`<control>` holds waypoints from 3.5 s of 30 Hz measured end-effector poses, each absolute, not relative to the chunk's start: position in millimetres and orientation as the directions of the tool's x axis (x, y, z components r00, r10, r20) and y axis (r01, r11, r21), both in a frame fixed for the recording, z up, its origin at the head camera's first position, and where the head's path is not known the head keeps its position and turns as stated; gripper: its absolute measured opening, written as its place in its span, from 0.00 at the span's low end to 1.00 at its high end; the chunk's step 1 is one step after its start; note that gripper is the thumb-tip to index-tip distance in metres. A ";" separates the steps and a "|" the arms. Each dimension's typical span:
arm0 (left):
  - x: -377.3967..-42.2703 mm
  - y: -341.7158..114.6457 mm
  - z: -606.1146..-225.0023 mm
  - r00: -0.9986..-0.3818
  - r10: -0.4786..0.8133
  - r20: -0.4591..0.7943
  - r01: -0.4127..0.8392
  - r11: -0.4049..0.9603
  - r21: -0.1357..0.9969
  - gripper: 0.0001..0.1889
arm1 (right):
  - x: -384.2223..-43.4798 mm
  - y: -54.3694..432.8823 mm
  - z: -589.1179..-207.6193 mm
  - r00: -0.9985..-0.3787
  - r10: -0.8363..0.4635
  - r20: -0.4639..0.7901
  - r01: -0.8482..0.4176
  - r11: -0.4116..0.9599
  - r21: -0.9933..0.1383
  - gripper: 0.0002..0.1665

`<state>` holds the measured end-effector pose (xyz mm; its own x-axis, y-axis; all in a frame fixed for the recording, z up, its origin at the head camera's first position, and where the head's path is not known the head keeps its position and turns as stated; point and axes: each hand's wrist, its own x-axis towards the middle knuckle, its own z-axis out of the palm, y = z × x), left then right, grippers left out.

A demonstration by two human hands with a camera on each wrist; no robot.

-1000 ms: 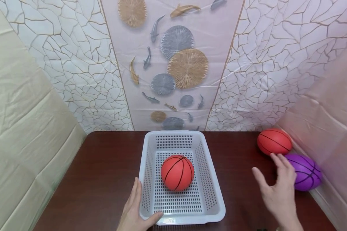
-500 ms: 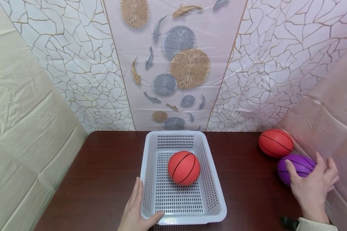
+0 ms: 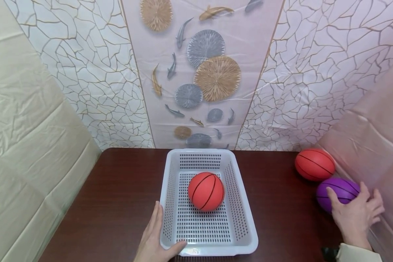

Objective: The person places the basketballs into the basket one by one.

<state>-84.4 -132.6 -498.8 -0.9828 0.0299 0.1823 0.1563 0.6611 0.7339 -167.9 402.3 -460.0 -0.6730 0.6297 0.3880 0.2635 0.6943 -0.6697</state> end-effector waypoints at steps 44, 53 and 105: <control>-84.1 -133.4 -498.9 -0.983 0.033 0.183 0.157 0.670 0.726 0.62 | -186.9 423.1 -487.7 -0.681 0.666 0.304 0.378 0.675 -0.634 0.73; -82.8 -133.6 -499.3 -0.976 0.032 0.214 0.181 0.659 0.730 0.62 | -187.7 424.2 -489.8 -0.701 0.651 0.291 0.392 0.693 -0.605 0.75; -83.3 -132.9 -495.8 -0.986 0.028 0.167 0.145 0.648 0.748 0.62 | -182.1 410.2 -471.8 -0.683 0.643 0.348 0.332 0.697 -0.636 0.70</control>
